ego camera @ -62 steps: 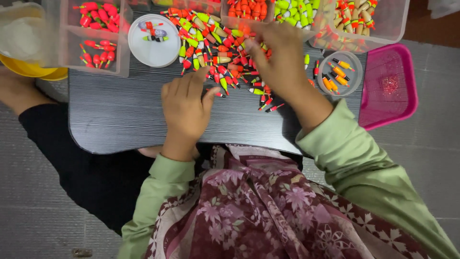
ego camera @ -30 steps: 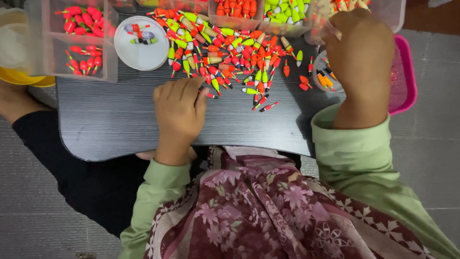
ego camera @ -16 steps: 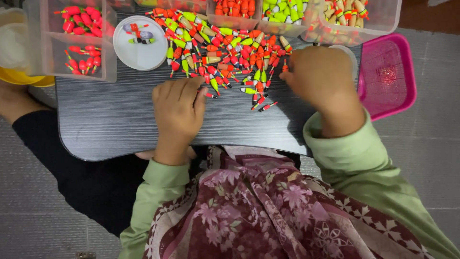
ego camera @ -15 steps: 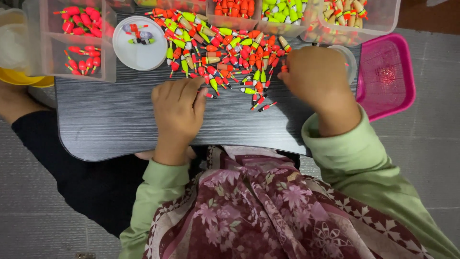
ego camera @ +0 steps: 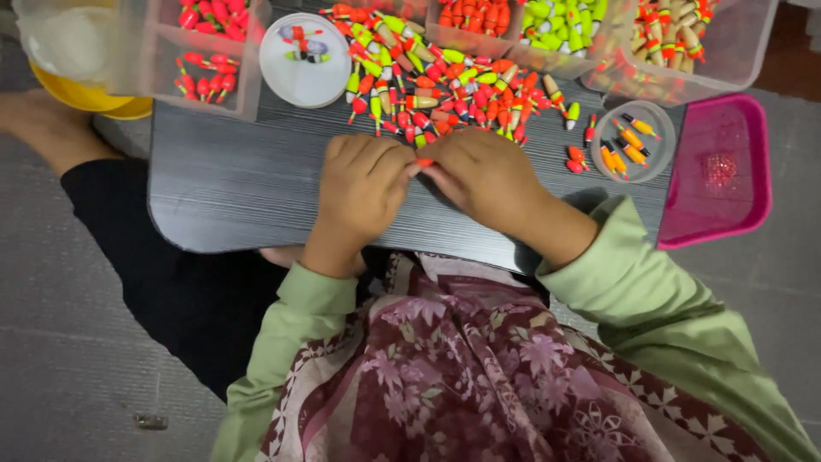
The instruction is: The person sits on the floor at a low table, picking up small orange and yellow plastic fishing floats and black components. They assemble the parts by hand, inserting the black pieces into the floats and placing the finished items into a pile on the table.
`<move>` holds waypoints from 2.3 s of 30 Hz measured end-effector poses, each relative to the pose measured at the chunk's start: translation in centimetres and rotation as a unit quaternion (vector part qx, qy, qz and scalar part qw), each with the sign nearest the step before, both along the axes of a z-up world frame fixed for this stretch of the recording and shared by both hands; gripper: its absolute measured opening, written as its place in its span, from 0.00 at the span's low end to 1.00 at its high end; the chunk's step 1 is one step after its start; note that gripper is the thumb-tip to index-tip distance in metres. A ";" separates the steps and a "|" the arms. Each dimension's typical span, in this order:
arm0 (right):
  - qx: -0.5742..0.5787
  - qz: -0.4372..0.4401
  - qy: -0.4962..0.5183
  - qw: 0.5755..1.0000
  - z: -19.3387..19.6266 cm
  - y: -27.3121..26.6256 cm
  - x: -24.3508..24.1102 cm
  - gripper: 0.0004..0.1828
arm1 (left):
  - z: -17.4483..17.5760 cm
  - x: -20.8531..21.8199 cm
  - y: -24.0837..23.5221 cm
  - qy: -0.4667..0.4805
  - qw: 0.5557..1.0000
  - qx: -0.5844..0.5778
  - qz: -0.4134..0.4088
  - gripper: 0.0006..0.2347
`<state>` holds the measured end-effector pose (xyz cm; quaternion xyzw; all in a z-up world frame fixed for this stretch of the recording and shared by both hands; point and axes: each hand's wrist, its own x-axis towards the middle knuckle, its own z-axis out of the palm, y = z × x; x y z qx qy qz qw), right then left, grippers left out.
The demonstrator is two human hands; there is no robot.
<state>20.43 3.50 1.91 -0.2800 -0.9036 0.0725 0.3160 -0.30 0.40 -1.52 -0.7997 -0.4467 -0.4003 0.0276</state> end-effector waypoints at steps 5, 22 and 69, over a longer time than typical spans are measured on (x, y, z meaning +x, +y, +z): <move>-0.015 -0.023 0.019 0.999 -1.1 0.5 0.3 0.08 | 0.6 0.2 -0.1 -0.004 1.000 0.020 0.014 0.09; -0.002 -0.003 0.003 1.000 -1.1 1.3 0.0 0.15 | 0.4 0.5 -0.2 0.014 0.998 0.034 0.044 0.09; 0.032 -0.024 0.036 0.999 -0.5 1.3 -0.3 0.15 | 0.0 0.5 -0.4 0.046 0.997 0.019 0.066 0.10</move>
